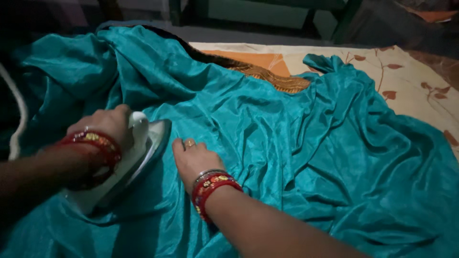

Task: The person irons a teal garment laid out on a patterned surface. They use a white electric iron in the right hand and smooth the fabric with the left hand, moving the iron back and forth over different sections of the cloth.

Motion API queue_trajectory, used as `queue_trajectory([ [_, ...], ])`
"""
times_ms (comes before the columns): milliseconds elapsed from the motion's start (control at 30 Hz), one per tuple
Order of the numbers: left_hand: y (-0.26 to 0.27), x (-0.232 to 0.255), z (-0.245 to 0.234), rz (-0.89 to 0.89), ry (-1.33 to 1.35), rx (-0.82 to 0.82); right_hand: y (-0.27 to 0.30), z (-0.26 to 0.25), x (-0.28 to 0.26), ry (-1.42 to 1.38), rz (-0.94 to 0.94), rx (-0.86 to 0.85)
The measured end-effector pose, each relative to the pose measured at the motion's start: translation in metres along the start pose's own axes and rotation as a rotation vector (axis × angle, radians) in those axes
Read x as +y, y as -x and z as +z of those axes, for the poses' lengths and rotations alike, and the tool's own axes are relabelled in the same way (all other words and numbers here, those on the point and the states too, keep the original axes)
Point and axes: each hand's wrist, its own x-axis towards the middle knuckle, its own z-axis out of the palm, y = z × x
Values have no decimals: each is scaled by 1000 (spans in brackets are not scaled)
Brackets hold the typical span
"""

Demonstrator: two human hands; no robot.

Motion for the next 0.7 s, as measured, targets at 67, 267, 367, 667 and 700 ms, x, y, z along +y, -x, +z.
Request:
queue_trajectory([
  [67,-13,-4,1,46,-3,-12,-6,5,-9,14,88,-3],
  [267,-6,-21,5,54,-21,-163,-8,12,-11,91,75,25],
  [367,6,-24,4,38,-91,-187,-8,13,-12,106,49,12],
  [667,-26,-25,-8,129,15,-28,-7,-4,7,26,129,32],
  [700,-32,-25,-9,158,14,-5,-6,-4,9,24,165,30],
])
